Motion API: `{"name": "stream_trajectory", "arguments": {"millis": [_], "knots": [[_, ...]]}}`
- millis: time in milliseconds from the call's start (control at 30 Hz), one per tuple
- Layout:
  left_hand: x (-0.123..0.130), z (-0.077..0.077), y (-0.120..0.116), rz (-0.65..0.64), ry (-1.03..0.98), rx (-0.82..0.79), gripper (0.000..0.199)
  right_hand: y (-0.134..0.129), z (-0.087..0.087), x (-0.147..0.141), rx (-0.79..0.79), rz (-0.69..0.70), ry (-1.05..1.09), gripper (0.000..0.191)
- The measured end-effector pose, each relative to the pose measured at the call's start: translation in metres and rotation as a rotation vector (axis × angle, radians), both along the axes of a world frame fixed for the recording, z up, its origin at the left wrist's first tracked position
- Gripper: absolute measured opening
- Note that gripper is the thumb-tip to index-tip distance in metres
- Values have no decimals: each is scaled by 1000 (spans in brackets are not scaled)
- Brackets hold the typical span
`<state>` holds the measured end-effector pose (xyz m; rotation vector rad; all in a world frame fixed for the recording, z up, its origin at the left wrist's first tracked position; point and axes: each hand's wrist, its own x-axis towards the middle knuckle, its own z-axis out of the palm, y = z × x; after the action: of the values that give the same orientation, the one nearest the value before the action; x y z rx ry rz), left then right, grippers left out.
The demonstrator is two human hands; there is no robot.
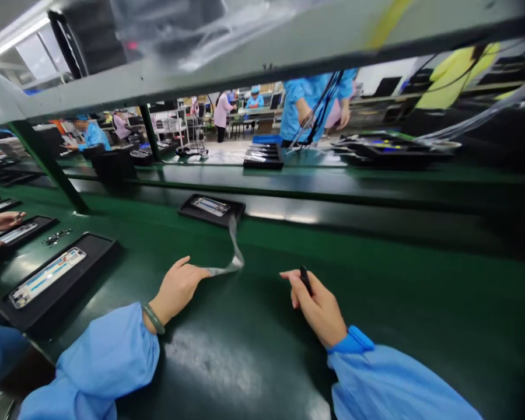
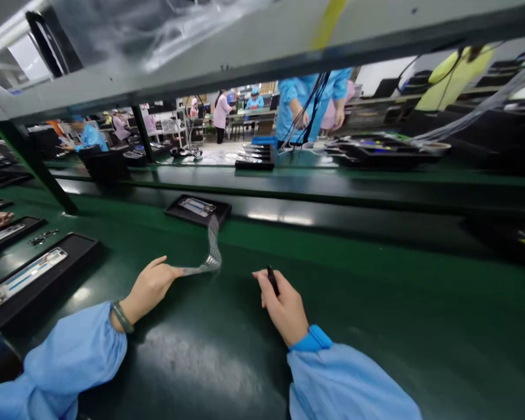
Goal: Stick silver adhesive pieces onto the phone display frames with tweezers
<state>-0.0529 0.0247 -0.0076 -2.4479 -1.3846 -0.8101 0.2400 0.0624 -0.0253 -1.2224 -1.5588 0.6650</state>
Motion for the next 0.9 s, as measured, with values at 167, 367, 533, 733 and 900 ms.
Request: {"name": "stream_trajectory", "arguments": {"millis": [167, 367, 533, 733, 900], "knots": [[5, -15, 0, -41, -11, -99, 23, -3, -3, 0, 50, -42, -104, 28], [8, -10, -6, -125, -10, -102, 21, -14, -3, -8, 425, 184, -707, 41], [9, -6, -7, -130, -53, -84, 17, -10, -4, -7, 574, 259, -944, 39], [5, -6, -4, -61, -198, -95, 15, -9, -4, -2, 704, 171, -893, 40], [2, -7, -5, -12, -391, -214, 11, -10, -3, -5, 576, 39, -872, 37]]}}
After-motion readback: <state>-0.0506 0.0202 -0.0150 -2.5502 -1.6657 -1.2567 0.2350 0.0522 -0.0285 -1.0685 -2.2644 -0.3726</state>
